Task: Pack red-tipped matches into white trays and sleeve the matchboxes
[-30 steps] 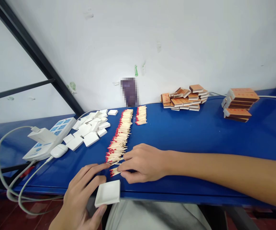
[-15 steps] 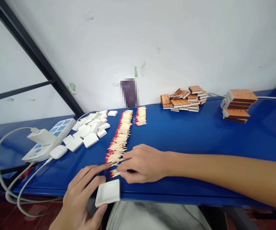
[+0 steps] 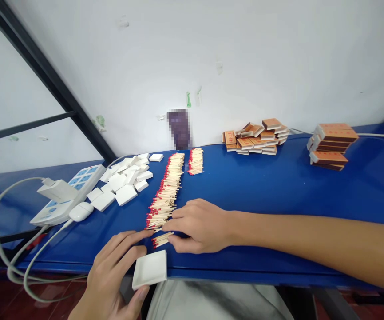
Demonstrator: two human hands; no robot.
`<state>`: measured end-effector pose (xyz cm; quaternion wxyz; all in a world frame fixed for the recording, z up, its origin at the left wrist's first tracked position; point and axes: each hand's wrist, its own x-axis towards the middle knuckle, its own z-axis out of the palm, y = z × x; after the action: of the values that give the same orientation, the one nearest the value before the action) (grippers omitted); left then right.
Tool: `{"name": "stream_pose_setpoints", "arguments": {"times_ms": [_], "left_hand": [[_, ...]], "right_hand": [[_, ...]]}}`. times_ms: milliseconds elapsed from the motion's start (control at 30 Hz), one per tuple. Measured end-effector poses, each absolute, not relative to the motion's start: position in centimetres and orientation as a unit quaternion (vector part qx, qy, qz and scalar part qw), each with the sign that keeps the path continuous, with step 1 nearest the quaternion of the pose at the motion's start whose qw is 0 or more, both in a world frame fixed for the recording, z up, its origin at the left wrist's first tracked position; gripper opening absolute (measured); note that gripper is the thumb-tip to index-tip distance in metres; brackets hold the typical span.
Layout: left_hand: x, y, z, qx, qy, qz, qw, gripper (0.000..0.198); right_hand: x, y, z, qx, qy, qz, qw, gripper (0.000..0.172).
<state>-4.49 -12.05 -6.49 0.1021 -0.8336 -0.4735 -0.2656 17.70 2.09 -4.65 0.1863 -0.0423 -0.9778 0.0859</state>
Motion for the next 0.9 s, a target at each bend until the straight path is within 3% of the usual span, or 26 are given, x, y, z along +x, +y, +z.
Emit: {"name": "stream_pose_setpoints", "arguments": {"times_ms": [900], "left_hand": [[-4.63,-12.17,-6.58,-0.845,-0.462,-0.248,0.108,0.029]], "right_hand": [[17.75,2.05,-4.38,-0.058,-0.984,0.089,0.141,0.03]]}}
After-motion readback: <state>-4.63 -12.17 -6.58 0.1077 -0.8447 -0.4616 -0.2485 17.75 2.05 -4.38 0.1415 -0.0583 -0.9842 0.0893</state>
